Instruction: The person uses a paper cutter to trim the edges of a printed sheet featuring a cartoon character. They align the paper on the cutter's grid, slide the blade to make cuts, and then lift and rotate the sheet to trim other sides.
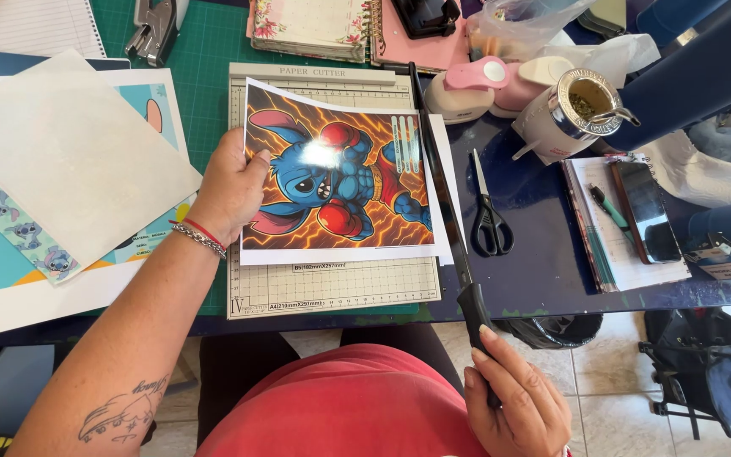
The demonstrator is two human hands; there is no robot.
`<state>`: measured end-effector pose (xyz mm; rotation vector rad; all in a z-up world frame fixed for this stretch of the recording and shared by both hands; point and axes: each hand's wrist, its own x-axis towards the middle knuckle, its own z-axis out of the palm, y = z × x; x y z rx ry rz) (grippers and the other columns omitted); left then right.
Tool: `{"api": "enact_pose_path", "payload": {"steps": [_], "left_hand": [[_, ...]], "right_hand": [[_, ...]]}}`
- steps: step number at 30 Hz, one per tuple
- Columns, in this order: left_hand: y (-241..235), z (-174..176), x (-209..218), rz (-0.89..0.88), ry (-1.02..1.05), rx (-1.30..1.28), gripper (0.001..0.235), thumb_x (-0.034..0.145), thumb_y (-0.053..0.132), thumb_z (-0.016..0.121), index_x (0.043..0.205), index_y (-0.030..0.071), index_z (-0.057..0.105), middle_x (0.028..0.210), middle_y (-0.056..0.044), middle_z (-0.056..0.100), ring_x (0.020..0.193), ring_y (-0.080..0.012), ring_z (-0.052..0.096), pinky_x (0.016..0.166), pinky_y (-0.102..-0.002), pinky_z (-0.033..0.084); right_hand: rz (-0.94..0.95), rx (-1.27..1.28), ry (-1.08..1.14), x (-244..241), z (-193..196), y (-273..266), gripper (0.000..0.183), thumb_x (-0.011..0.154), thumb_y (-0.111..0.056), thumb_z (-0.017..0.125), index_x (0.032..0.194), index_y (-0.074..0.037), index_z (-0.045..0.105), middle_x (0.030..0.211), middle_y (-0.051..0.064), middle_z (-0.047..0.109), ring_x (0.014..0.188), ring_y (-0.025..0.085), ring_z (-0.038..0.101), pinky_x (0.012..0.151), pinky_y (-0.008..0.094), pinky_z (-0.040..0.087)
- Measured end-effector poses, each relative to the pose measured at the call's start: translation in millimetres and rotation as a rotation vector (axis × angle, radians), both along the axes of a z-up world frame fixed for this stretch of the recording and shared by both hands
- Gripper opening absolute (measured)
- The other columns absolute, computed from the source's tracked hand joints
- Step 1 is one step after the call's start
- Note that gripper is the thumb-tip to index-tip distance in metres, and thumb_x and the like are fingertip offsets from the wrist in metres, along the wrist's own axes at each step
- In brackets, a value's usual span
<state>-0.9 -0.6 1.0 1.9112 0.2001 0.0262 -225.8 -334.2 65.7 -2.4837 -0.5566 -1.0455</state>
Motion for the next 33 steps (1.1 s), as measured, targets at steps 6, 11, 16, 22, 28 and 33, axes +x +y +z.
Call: {"api": "enact_pose_path", "payload": {"steps": [6,11,16,22,28,33], "left_hand": [[0.7,-4.6,0.5,0.005,-0.037,0.01,0.023,0.101,0.015,0.052,0.123,0.012,0.058,0.119,-0.004,0.067,0.105,-0.0173,0.061,0.091,-0.034,0.05],[1.2,-5.9,1.8,0.0,-0.035,0.022,0.019,0.102,0.015,0.053,0.12,0.011,0.055,0.119,-0.005,0.067,0.104,-0.019,0.062,0.089,-0.036,0.052],[-0.8,2.5,0.1,-0.003,-0.013,0.016,0.017,0.102,0.015,0.052,0.119,0.011,0.055,0.119,-0.004,0.067,0.102,-0.0183,0.061,0.088,-0.036,0.052],[-2.2,5.7,-1.2,-0.007,0.017,-0.017,0.018,0.103,0.015,0.051,0.12,0.011,0.053,0.123,-0.005,0.067,0.105,-0.0174,0.063,0.087,-0.034,0.055],[-1.2,2.3,0.2,0.001,-0.015,0.014,0.016,0.102,0.015,0.052,0.118,0.011,0.056,0.118,-0.003,0.067,0.101,-0.0177,0.061,0.087,-0.035,0.052],[-1.5,3.0,-1.1,0.002,-0.004,0.016,0.019,0.102,0.017,0.051,0.12,0.011,0.055,0.122,-0.005,0.068,0.105,-0.0194,0.063,0.087,-0.037,0.054]], "right_hand": [[0.028,-0.03,0.01,-1.6,-5.4,-1.6,0.01,0.095,-0.011,0.07,0.102,-0.004,0.072,0.112,0.015,0.076,0.083,0.016,0.077,0.07,0.025,0.06],[0.034,-0.029,0.042,-3.7,-10.1,-2.6,0.009,0.093,-0.008,0.072,0.102,-0.004,0.072,0.113,0.015,0.076,0.078,0.017,0.077,0.067,0.025,0.059],[0.04,-0.04,0.061,-4.9,-12.1,-4.1,0.011,0.093,-0.008,0.073,0.103,-0.006,0.072,0.116,0.013,0.076,0.076,0.015,0.075,0.065,0.025,0.058],[0.07,-0.036,0.105,-7.1,-17.7,-8.3,0.019,0.089,-0.008,0.079,0.107,-0.007,0.073,0.119,0.013,0.075,0.078,0.014,0.077,0.066,0.023,0.059],[0.105,-0.015,0.133,-8.3,-17.9,-9.6,0.025,0.085,-0.008,0.085,0.106,-0.005,0.073,0.119,0.015,0.074,0.085,0.016,0.079,0.069,0.022,0.062],[0.12,0.0,0.169,-10.2,-5.9,-6.2,0.024,0.085,-0.008,0.082,0.108,-0.003,0.073,0.121,0.017,0.073,0.093,0.016,0.08,0.074,0.022,0.064]]}}
